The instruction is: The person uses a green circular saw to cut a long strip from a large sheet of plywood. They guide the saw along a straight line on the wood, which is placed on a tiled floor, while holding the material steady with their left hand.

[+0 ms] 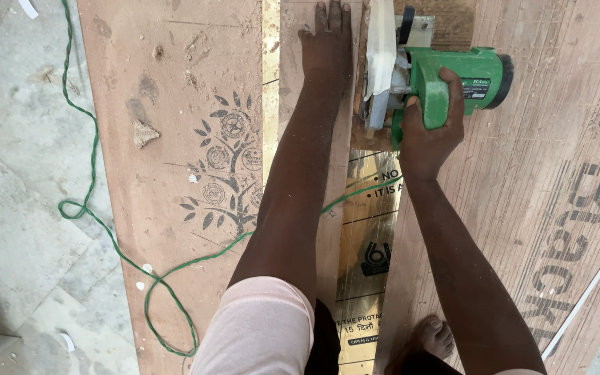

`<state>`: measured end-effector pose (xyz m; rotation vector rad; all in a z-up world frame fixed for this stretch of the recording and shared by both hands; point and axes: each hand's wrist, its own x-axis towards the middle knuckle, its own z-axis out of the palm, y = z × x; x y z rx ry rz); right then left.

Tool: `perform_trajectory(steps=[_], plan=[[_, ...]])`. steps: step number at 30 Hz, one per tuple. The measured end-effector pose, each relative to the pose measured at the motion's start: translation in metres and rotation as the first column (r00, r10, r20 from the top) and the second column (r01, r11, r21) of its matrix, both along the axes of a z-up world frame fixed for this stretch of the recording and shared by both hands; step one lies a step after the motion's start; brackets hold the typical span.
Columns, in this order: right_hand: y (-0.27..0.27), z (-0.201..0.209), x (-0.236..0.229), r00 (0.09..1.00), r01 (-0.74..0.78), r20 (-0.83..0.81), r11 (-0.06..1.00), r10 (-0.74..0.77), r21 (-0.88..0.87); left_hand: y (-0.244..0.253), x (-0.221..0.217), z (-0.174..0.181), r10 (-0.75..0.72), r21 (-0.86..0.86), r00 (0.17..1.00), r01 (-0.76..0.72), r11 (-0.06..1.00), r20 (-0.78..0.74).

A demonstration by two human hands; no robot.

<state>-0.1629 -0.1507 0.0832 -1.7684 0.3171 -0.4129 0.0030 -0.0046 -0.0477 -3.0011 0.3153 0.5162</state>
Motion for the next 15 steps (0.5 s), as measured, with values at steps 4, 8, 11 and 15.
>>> perform_trajectory(steps=[4,8,11,15], plan=[[-0.0005,0.0002,0.0025,1.000,-0.009,0.006,1.000,0.009,0.010,0.0010,0.0002,-0.0004,-0.005,0.004,1.000,0.005,1.000,-0.016],[-0.0006,0.0003,0.0043,1.000,-0.020,-0.017,0.995,0.022,0.093,-0.0004,0.0013,0.0020,-0.012,0.020,1.000,0.012,1.000,-0.021],[-0.0009,-0.0011,0.0062,1.000,-0.024,-0.017,0.994,0.026,0.108,0.0005,-0.0001,0.0058,-0.011,0.012,1.000,0.011,1.000,-0.026],[-0.0009,-0.0029,0.0095,1.000,-0.009,-0.024,0.992,0.012,0.129,0.0006,-0.0015,0.0073,-0.012,-0.002,1.000,0.012,1.000,-0.020]])
